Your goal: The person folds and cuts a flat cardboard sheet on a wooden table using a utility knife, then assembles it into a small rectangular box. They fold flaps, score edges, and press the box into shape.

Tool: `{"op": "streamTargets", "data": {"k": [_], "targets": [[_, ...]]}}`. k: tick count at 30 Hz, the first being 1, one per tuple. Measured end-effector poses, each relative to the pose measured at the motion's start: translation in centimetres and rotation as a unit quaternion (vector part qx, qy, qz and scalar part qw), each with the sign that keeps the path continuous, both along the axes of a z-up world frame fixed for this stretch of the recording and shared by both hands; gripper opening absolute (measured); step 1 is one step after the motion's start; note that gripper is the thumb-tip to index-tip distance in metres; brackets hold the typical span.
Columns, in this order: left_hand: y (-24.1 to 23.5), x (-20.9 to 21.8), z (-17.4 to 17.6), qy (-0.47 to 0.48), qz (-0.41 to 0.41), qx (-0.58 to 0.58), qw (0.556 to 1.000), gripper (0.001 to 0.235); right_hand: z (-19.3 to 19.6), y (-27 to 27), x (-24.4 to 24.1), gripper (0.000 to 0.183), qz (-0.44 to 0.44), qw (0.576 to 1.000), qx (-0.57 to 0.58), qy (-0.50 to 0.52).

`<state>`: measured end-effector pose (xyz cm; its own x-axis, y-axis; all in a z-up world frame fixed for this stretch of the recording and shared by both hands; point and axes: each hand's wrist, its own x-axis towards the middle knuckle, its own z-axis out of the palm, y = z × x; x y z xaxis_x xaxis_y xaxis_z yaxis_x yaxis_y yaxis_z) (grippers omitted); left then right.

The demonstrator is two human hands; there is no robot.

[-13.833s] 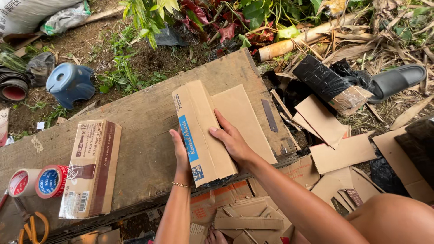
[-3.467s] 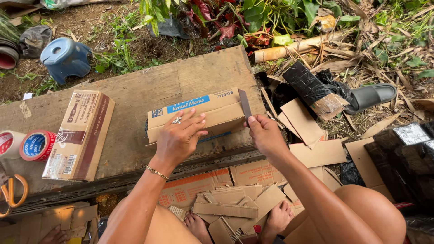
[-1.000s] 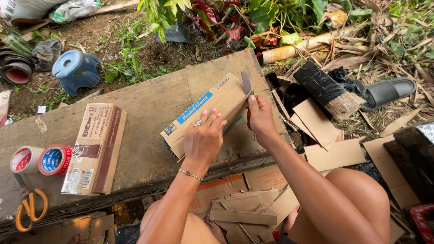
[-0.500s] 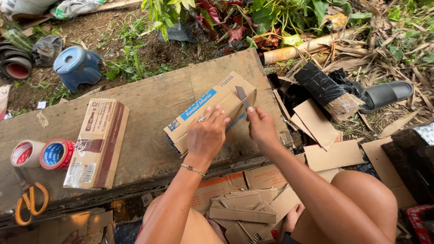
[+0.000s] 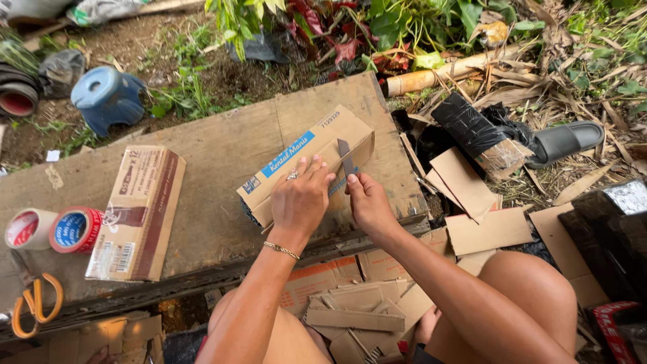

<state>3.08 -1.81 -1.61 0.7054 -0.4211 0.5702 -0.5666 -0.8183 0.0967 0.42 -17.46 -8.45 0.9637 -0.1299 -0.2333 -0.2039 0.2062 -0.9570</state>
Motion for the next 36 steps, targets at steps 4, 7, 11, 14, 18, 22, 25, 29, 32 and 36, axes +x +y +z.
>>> {"op": "streamTargets", "data": {"k": [4, 7, 11, 14, 18, 22, 25, 29, 32, 36], "targets": [[0.3, -0.4, -0.1, 0.003, -0.007, 0.004, 1.000, 0.022, 0.3, -1.3, 2.6, 0.036, -0.044, 0.991, -0.108, -0.063], [0.1, -0.3, -0.3, -0.006, -0.002, 0.012, 1.000, 0.022, 0.7, -1.6, 4.3, 0.035, -0.037, 0.993, -0.083, -0.078], [0.2, -0.1, -0.3, -0.007, -0.006, 0.011, 1.000, 0.022, 0.6, -0.4, 3.5, 0.035, -0.019, 0.999, -0.030, -0.006], [0.3, -0.1, -0.2, -0.003, -0.007, 0.008, 1.000, 0.021, 0.6, -0.1, 2.5, 0.035, -0.001, 0.999, -0.037, -0.034], [0.1, -0.2, -0.3, -0.010, -0.005, 0.019, 1.000, 0.023, 0.6, -0.4, 2.4, 0.036, -0.007, 0.989, -0.120, -0.083], [0.3, -0.4, 0.2, 0.007, -0.006, 0.009, 1.000, 0.022, 0.7, 0.3, 3.0, 0.036, -0.022, 0.990, -0.101, -0.094], [0.3, -0.7, 1.4, 0.041, -0.011, 0.024, 0.999, 0.030, 0.8, 0.7, 2.8, 0.036, -0.043, 0.988, -0.129, -0.069], [1.6, -1.8, 4.3, 0.156, 0.011, 0.101, 0.982, 0.066, 1.3, 1.1, 2.6, 0.037, -0.065, 0.986, -0.143, -0.052], [2.7, -2.3, 5.3, 0.204, 0.018, 0.126, 0.971, 0.078, 1.2, 1.2, 2.6, 0.038, -0.067, 0.983, -0.160, -0.066], [3.7, -2.1, 4.1, 0.184, -0.013, 0.095, 0.978, 0.075, 0.8, 1.0, 2.8, 0.036, -0.066, 0.986, -0.134, -0.071]]}}
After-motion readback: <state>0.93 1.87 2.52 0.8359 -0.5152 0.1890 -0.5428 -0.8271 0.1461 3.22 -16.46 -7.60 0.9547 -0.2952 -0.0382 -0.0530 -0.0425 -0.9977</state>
